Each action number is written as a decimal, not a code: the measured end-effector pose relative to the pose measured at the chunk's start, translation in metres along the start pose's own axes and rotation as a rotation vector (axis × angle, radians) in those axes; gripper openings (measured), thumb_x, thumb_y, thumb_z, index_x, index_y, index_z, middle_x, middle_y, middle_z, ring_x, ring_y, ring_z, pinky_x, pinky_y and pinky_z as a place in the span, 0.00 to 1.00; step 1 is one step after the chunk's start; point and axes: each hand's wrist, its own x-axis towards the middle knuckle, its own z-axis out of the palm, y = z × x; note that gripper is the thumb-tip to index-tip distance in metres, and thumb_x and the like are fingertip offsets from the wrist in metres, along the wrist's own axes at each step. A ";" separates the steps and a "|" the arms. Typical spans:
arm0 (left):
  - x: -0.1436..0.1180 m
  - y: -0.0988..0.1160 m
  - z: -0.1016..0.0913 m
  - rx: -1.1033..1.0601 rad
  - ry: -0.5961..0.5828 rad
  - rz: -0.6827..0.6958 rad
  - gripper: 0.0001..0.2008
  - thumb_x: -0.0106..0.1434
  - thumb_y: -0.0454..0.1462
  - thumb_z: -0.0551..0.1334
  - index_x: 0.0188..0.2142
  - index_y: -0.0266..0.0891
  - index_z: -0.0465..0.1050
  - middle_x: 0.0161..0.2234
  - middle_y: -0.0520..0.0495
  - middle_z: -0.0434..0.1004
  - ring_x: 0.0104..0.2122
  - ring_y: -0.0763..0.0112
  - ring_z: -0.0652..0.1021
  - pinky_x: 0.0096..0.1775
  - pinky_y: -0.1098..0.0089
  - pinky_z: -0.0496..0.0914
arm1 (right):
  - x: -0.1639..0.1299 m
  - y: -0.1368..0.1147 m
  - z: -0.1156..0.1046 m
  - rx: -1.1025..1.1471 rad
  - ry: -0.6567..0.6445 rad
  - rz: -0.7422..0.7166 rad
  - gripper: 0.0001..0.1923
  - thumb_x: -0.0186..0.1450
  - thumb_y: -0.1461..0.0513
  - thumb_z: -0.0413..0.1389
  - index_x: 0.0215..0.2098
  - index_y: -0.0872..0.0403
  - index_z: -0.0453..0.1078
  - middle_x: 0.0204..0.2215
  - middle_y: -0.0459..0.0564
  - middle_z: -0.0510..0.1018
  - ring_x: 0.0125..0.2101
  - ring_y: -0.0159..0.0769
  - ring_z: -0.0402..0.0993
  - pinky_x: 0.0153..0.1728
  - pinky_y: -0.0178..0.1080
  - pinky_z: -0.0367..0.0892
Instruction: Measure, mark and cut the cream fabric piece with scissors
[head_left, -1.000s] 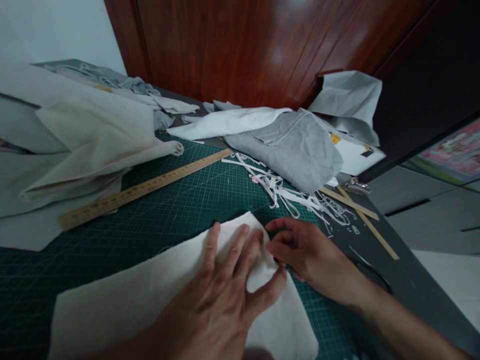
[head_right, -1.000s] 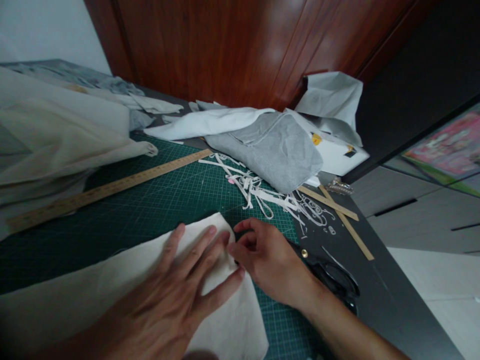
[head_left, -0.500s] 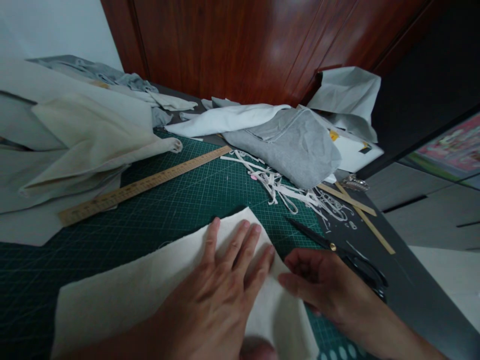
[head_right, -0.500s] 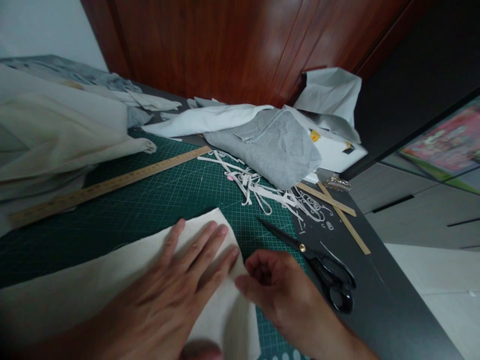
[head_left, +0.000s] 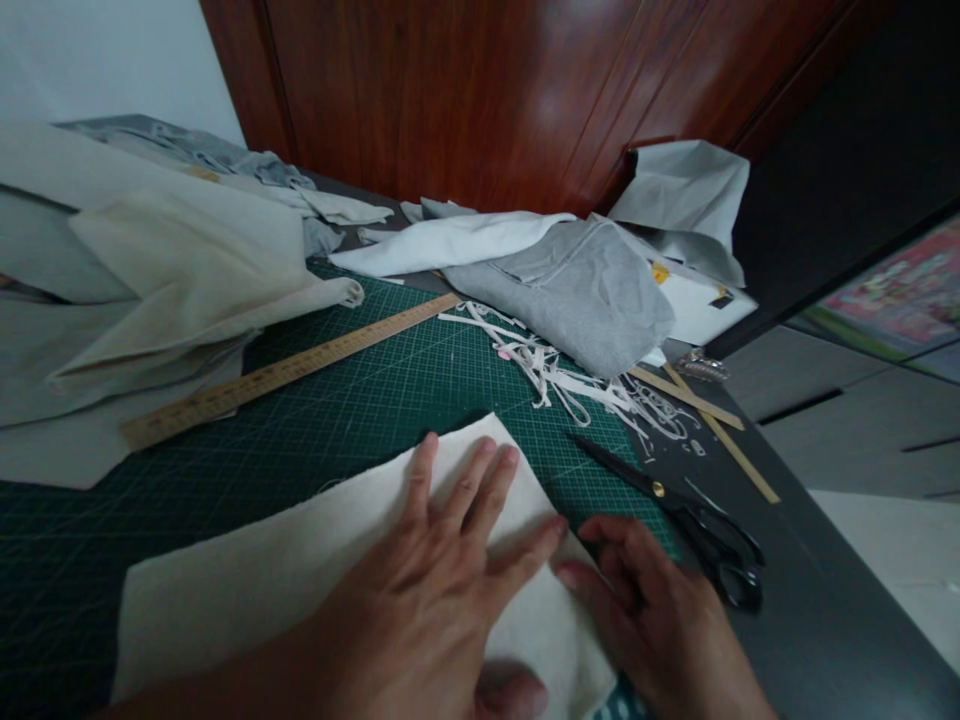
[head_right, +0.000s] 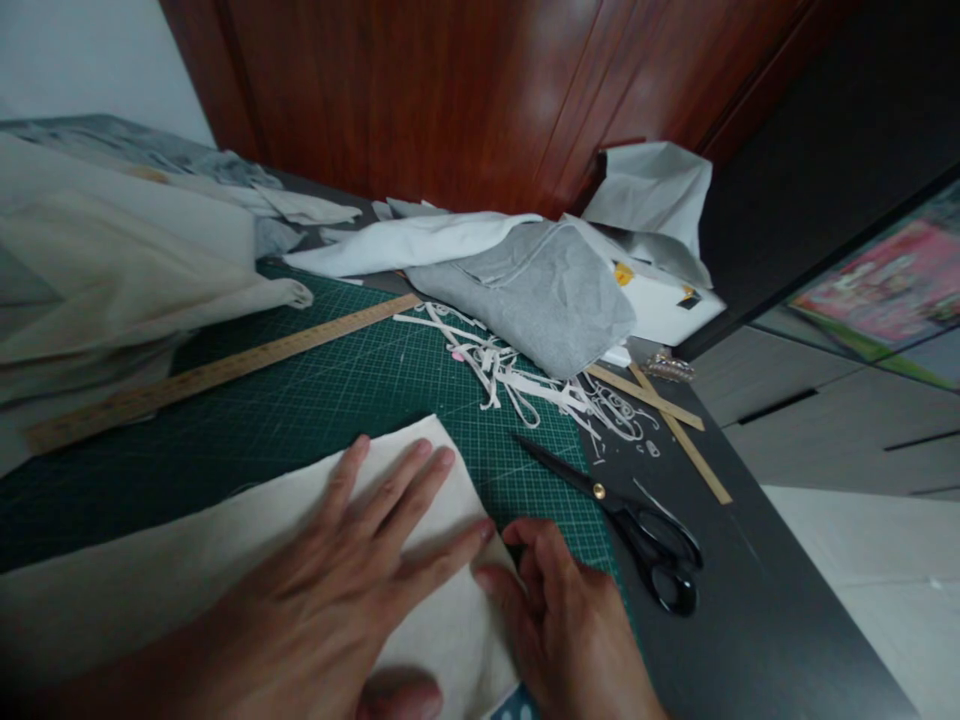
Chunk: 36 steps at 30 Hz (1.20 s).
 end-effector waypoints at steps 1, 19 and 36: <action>0.000 0.001 -0.001 -0.009 -0.015 0.006 0.43 0.63 0.59 0.63 0.73 0.58 0.53 0.76 0.43 0.40 0.74 0.40 0.36 0.68 0.28 0.31 | -0.004 0.002 0.001 -0.058 0.033 -0.106 0.06 0.74 0.58 0.57 0.47 0.51 0.72 0.22 0.44 0.75 0.20 0.36 0.73 0.24 0.36 0.72; -0.015 -0.001 0.007 -0.005 0.119 0.055 0.39 0.67 0.57 0.60 0.74 0.58 0.51 0.76 0.46 0.36 0.75 0.45 0.35 0.68 0.31 0.29 | 0.116 -0.039 -0.018 0.162 -0.231 -0.276 0.19 0.71 0.62 0.57 0.59 0.56 0.71 0.47 0.57 0.77 0.42 0.43 0.75 0.45 0.46 0.73; -0.017 -0.008 0.015 0.034 0.228 0.143 0.37 0.70 0.60 0.52 0.74 0.54 0.51 0.77 0.43 0.42 0.75 0.45 0.38 0.68 0.30 0.30 | 0.165 -0.041 -0.019 0.336 -0.674 -0.124 0.23 0.58 0.45 0.69 0.29 0.55 0.73 0.21 0.39 0.71 0.21 0.28 0.61 0.22 0.33 0.57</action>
